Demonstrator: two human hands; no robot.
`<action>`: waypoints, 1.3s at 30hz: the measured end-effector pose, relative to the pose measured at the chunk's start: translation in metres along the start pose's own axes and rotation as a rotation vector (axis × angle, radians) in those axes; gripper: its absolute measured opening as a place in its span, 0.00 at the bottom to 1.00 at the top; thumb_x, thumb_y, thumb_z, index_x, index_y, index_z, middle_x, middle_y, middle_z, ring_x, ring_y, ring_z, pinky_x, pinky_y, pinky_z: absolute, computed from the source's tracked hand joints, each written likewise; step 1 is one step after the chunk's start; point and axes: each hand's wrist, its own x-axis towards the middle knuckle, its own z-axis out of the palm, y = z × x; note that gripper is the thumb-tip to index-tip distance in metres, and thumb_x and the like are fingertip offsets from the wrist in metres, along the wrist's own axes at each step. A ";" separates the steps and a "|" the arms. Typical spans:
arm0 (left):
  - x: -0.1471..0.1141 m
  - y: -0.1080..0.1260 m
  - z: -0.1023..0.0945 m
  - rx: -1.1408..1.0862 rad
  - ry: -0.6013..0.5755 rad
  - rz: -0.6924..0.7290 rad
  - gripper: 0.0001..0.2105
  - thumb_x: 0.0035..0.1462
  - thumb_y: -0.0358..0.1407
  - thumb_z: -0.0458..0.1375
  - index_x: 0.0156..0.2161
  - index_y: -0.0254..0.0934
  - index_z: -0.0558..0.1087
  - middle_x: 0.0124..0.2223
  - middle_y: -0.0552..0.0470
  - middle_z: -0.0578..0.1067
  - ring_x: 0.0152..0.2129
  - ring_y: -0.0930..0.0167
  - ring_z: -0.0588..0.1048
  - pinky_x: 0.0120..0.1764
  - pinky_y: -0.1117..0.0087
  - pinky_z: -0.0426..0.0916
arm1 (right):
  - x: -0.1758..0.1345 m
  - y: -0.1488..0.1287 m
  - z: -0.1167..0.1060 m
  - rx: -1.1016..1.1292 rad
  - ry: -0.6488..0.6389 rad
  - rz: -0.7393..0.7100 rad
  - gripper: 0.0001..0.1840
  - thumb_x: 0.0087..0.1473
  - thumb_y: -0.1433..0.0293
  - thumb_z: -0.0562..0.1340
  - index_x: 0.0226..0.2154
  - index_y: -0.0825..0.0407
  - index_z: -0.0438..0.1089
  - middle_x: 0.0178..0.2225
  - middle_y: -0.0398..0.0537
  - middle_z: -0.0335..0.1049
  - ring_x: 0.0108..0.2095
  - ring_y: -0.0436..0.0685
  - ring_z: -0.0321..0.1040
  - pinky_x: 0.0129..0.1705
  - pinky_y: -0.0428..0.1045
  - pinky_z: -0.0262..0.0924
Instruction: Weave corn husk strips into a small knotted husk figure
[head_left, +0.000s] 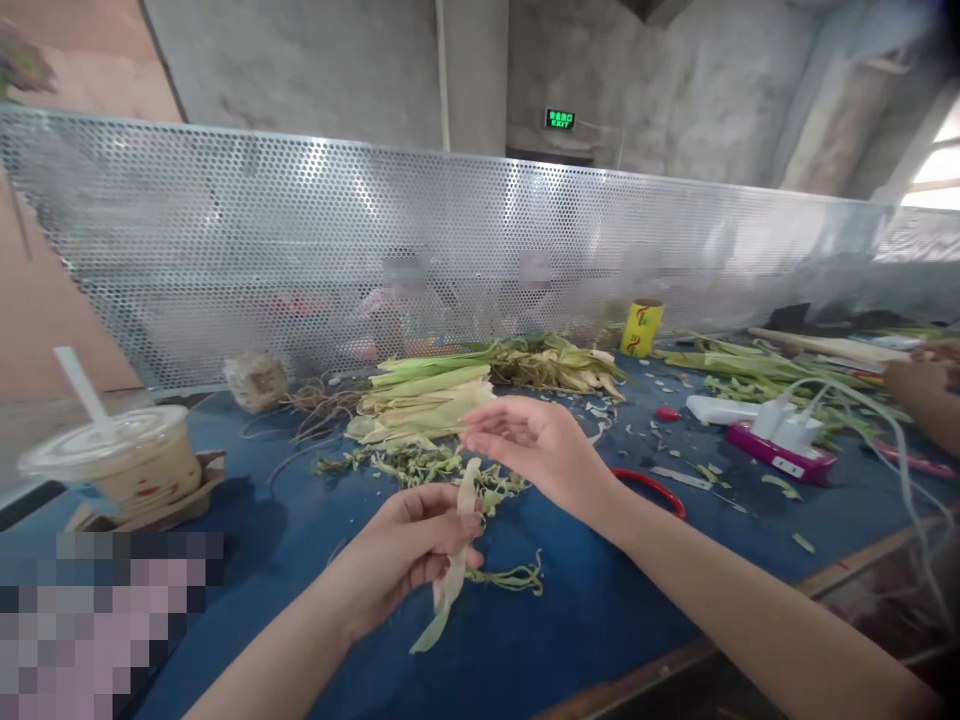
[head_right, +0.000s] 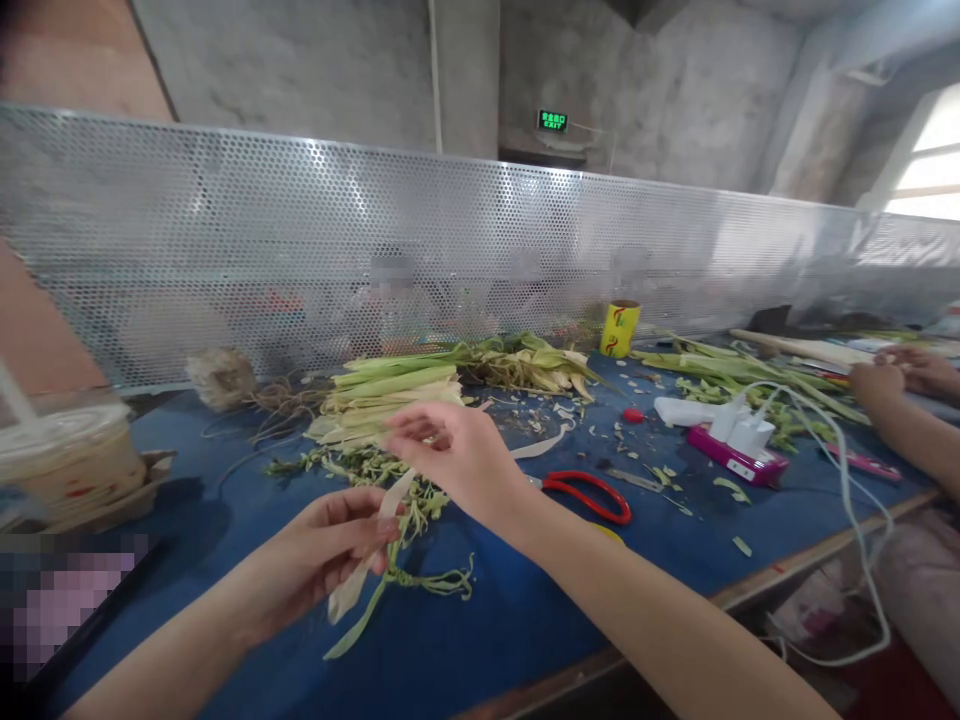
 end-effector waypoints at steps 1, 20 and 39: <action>-0.001 0.000 0.000 0.001 -0.005 0.004 0.07 0.43 0.32 0.64 0.28 0.33 0.70 0.22 0.56 0.72 0.17 0.80 0.71 0.19 0.85 0.61 | 0.003 0.003 0.001 -0.044 0.058 0.013 0.11 0.49 0.64 0.60 0.35 0.52 0.67 0.33 0.48 0.72 0.35 0.54 0.69 0.37 0.50 0.65; -0.003 0.012 -0.007 0.392 0.364 0.497 0.17 0.50 0.41 0.57 0.44 0.36 0.69 0.37 0.49 0.76 0.28 0.71 0.73 0.23 0.77 0.66 | 0.023 0.019 0.025 0.340 -0.254 0.235 0.11 0.41 0.64 0.66 0.25 0.54 0.67 0.19 0.40 0.67 0.18 0.46 0.63 0.19 0.42 0.61; -0.003 0.017 -0.004 0.319 0.376 0.424 0.07 0.40 0.35 0.64 0.24 0.35 0.71 0.20 0.56 0.72 0.12 0.76 0.68 0.15 0.76 0.67 | 0.007 0.025 0.020 0.337 -0.287 0.278 0.11 0.48 0.63 0.61 0.25 0.53 0.64 0.20 0.41 0.66 0.21 0.47 0.65 0.23 0.43 0.62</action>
